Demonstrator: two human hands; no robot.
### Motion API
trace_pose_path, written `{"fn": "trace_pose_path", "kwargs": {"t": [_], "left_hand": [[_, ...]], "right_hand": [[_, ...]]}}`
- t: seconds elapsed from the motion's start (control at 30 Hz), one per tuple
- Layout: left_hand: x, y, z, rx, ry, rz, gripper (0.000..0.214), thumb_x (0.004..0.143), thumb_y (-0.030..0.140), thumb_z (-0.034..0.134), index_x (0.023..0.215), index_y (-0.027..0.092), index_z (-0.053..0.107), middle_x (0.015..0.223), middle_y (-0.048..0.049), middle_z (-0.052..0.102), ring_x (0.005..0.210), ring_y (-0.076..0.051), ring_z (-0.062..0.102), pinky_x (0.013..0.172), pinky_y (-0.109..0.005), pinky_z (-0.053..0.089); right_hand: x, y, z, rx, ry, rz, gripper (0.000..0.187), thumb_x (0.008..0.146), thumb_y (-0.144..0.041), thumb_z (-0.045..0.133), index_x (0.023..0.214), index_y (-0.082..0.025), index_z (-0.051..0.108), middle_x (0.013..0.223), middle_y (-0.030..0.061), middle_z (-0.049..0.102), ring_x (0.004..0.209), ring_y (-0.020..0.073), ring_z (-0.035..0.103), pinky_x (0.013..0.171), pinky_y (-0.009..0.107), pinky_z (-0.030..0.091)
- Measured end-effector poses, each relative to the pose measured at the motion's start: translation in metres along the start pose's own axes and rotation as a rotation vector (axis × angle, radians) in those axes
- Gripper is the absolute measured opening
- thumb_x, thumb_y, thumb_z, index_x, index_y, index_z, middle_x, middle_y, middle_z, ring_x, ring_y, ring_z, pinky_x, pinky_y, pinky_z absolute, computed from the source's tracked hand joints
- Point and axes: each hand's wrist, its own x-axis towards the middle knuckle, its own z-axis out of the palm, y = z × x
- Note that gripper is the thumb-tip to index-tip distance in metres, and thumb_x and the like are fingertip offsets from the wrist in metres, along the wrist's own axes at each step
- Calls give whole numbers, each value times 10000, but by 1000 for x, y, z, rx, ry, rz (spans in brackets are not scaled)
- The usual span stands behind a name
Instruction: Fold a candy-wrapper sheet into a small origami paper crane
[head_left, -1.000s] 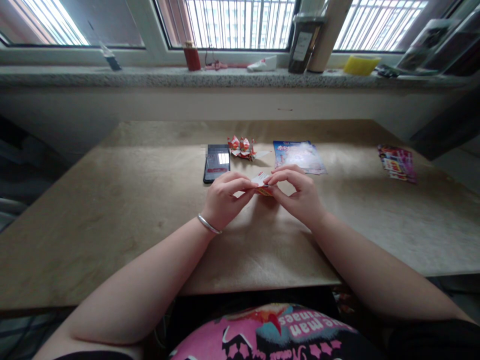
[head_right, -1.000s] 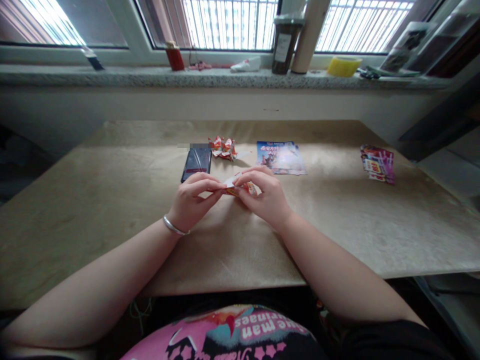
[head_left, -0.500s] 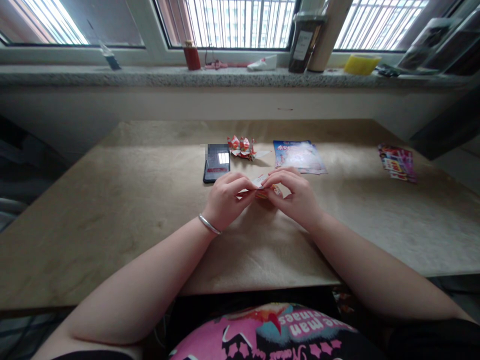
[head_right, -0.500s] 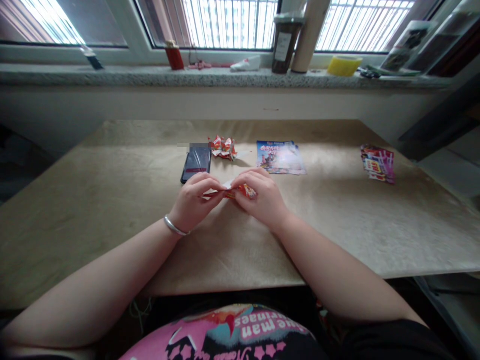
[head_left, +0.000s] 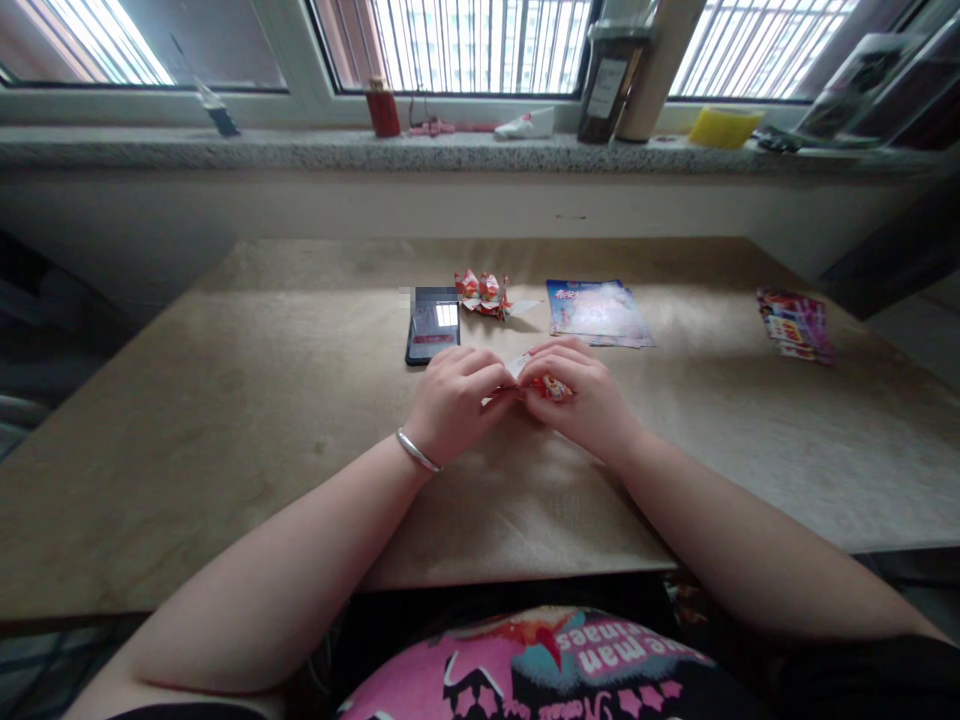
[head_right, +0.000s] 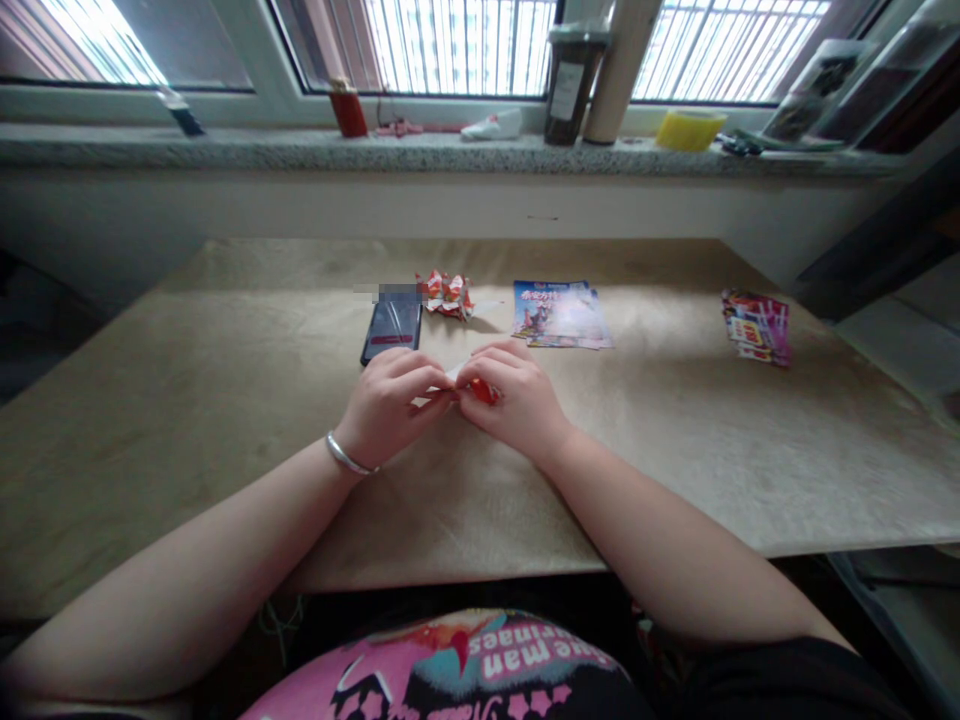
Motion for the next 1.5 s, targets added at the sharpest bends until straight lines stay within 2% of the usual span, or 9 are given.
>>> {"fn": "trace_pose_path", "kwargs": {"t": [0.57,0.87,1.03,1.27,1.4,1.5], "left_hand": [[1,-1,1,-150,60,-11,101,763,184,618,664,173,631,707,-14,635,652,-129,524,653,-266,407],[1,-4,4,-187,75,-51,115,758,176,617,644,168,611,691,-13,606,653,-125,522,639,-261,405],[0,-4,5,-197,82,-89,110,757,181,619,648,170,606,689,-9,599,655,-124,522,642,-260,412],[1,-6,4,-196,118,-63,126,765,196,622,644,168,605,680,-11,598,645,-124,529,632,-258,415],[1,-5,3,-172,93,-56,133,782,223,613,657,178,615,693,-8,604,647,-121,524,645,-260,414],[1,-5,4,-169,69,-55,123,786,224,611,671,182,620,699,-9,608,649,-121,523,651,-261,416]], "right_hand": [[2,6,-6,-50,-61,63,88,705,-144,615,695,-230,605,852,24,641,883,189,567,836,352,467],[2,15,-8,-30,-121,148,56,716,-167,622,695,-217,632,853,27,658,851,186,585,844,368,446],[2,14,-9,-84,-89,106,65,717,-161,619,698,-223,628,870,37,655,891,202,574,840,368,454],[1,16,-9,-83,-78,62,80,737,-151,606,738,-229,626,891,31,656,907,196,575,862,372,456],[2,12,-9,-79,-83,-4,94,759,-145,587,751,-231,625,881,32,652,916,191,576,867,364,458],[2,10,-9,-71,-67,22,107,755,-139,586,742,-239,625,869,27,647,910,188,582,855,363,467]]}}
